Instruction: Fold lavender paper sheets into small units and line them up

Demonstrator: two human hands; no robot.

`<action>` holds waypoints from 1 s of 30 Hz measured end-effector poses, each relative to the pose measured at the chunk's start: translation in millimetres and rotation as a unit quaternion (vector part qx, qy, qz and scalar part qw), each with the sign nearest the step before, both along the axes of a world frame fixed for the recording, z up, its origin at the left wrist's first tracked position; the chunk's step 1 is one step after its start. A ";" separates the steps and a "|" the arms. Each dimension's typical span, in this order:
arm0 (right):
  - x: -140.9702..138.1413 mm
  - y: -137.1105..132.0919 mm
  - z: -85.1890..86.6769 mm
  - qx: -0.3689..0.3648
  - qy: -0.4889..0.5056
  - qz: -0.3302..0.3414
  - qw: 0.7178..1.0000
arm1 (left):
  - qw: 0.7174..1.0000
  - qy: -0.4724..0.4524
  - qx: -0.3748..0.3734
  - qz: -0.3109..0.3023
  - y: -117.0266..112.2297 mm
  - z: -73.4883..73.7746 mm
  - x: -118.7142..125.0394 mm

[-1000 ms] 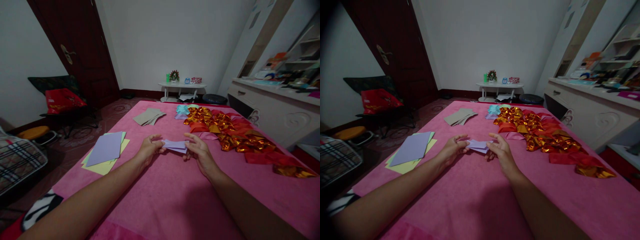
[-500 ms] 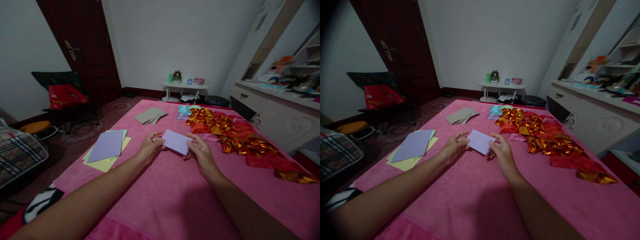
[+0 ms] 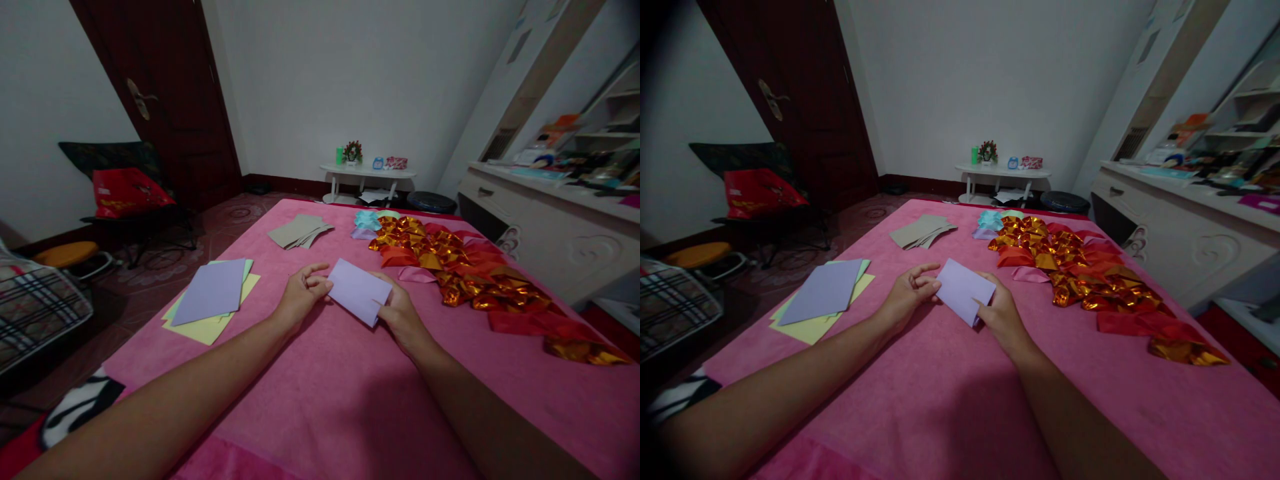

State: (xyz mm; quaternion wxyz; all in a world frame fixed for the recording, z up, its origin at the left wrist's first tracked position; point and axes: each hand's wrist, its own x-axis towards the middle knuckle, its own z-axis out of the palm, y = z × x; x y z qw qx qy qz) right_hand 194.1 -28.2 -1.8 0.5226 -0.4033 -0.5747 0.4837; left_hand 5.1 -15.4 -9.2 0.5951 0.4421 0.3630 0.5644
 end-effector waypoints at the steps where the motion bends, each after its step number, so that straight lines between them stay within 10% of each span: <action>1: -0.6 0.0 0.5 0.004 -0.004 0.002 1.000 | 1.000 -0.004 0.001 0.000 -0.3 0.5 0.3; 9: -4.5 1.4 0.8 -0.024 -0.031 0.011 0.999 | 0.999 -0.049 -0.021 -0.003 -0.1 3.1 1.0; 21: 9.1 -3.3 13.1 -0.180 0.222 0.056 0.957 | 0.993 -0.040 0.009 -0.112 -6.7 8.2 3.0; 30: -23.6 -14.4 -9.4 -0.008 0.093 -0.233 0.968 | 0.974 0.093 0.142 -0.149 -31.4 7.0 26.9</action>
